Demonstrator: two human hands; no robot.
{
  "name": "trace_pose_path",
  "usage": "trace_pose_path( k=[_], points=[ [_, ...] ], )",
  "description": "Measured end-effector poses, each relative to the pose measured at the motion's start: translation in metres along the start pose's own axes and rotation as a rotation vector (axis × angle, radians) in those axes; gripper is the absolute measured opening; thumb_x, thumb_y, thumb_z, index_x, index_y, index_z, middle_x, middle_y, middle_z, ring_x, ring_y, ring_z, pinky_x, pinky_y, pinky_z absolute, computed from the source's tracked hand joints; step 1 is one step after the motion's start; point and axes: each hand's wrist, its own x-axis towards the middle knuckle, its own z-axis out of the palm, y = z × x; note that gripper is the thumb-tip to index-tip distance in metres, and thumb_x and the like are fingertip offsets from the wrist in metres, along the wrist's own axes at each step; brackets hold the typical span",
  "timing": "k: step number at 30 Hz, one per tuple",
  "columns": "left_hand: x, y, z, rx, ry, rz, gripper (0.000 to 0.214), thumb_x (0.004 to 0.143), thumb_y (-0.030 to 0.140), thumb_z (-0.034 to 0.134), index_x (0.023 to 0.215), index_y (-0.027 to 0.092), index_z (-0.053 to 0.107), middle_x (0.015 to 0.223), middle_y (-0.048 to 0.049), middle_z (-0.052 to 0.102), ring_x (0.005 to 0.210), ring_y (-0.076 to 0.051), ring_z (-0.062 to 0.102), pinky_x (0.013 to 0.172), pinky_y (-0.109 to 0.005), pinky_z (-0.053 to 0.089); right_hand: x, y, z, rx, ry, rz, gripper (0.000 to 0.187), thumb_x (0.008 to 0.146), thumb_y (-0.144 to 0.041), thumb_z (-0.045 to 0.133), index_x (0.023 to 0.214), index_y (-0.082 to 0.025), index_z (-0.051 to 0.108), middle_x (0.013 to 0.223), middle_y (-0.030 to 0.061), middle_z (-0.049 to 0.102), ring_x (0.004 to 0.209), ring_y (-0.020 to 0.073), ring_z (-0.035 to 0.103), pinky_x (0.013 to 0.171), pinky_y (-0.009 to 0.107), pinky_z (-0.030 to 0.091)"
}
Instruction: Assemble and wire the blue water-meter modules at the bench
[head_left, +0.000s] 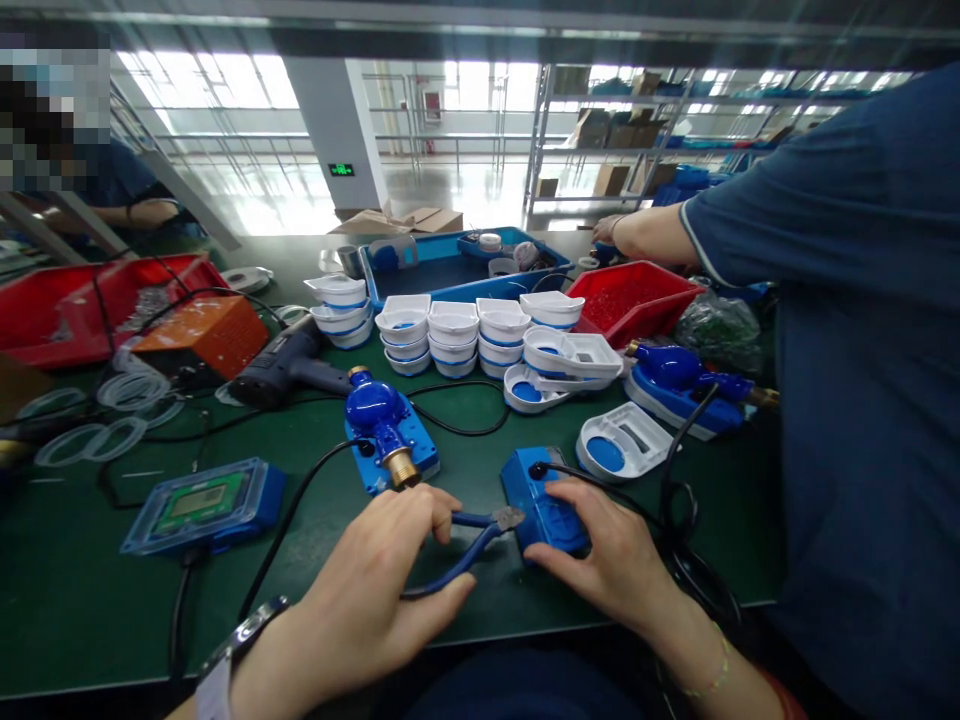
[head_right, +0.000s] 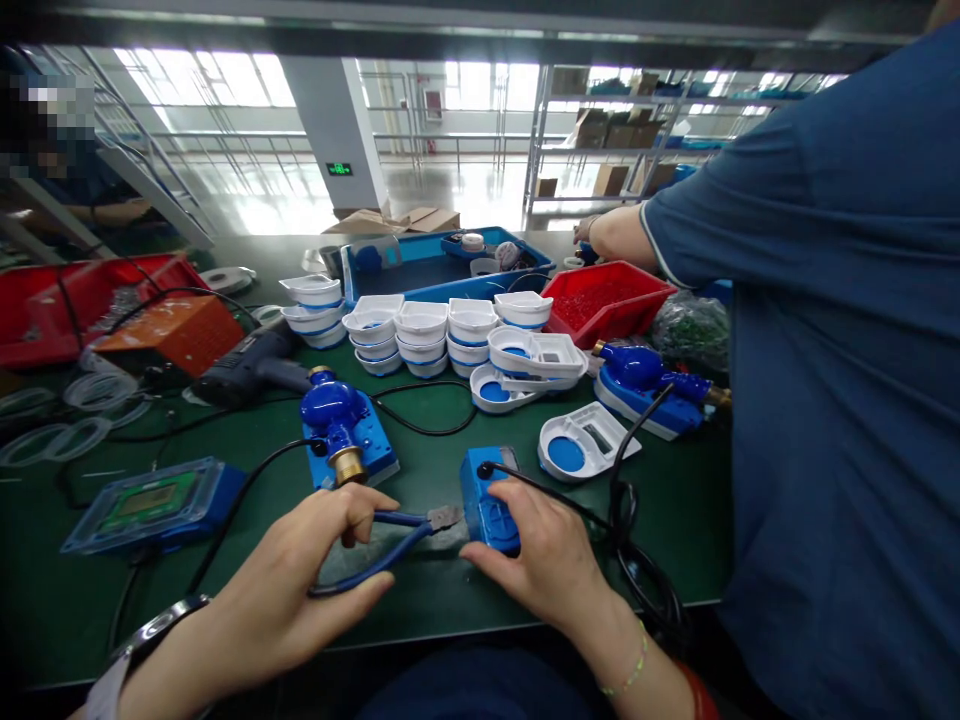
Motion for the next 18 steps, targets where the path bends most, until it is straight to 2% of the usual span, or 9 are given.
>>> trace_pose_path(
  k=[4,9,18],
  points=[
    [0.007,0.007,0.009,0.002,0.022,0.058,0.019,0.082,0.023,0.058,0.091,0.022,0.041,0.103,-0.006,0.06,0.093,-0.024,0.057,0.079,-0.038,0.045,0.0,-0.001,0.0,0.002,-0.008,0.009,0.053,0.074,-0.024,0.08,0.114,-0.021,0.046,0.106,0.0093,0.065,0.096,0.0306,0.065,0.077,0.042,0.056],
    [0.017,0.011,0.009,0.054,0.029,0.081,0.022,0.081,0.025,0.06,0.092,0.022,0.042,0.103,-0.007,0.061,0.091,-0.025,0.057,0.077,-0.041,0.046,0.001,-0.002,-0.001,0.007,-0.011,0.013,0.059,0.069,-0.019,0.084,0.113,-0.021,0.046,0.107,0.0086,0.064,0.098,0.0307,0.064,0.078,0.042,0.056],
    [0.022,0.019,0.008,0.151,0.006,0.133,0.018,0.083,0.027,0.057,0.092,0.021,0.043,0.099,-0.0067,0.061,0.087,-0.026,0.057,0.076,-0.041,0.043,0.001,-0.001,0.001,0.013,-0.014,0.014,0.049,0.073,-0.023,0.08,0.11,-0.021,0.047,0.104,0.0087,0.065,0.095,0.0303,0.065,0.076,0.041,0.056]
  ],
)
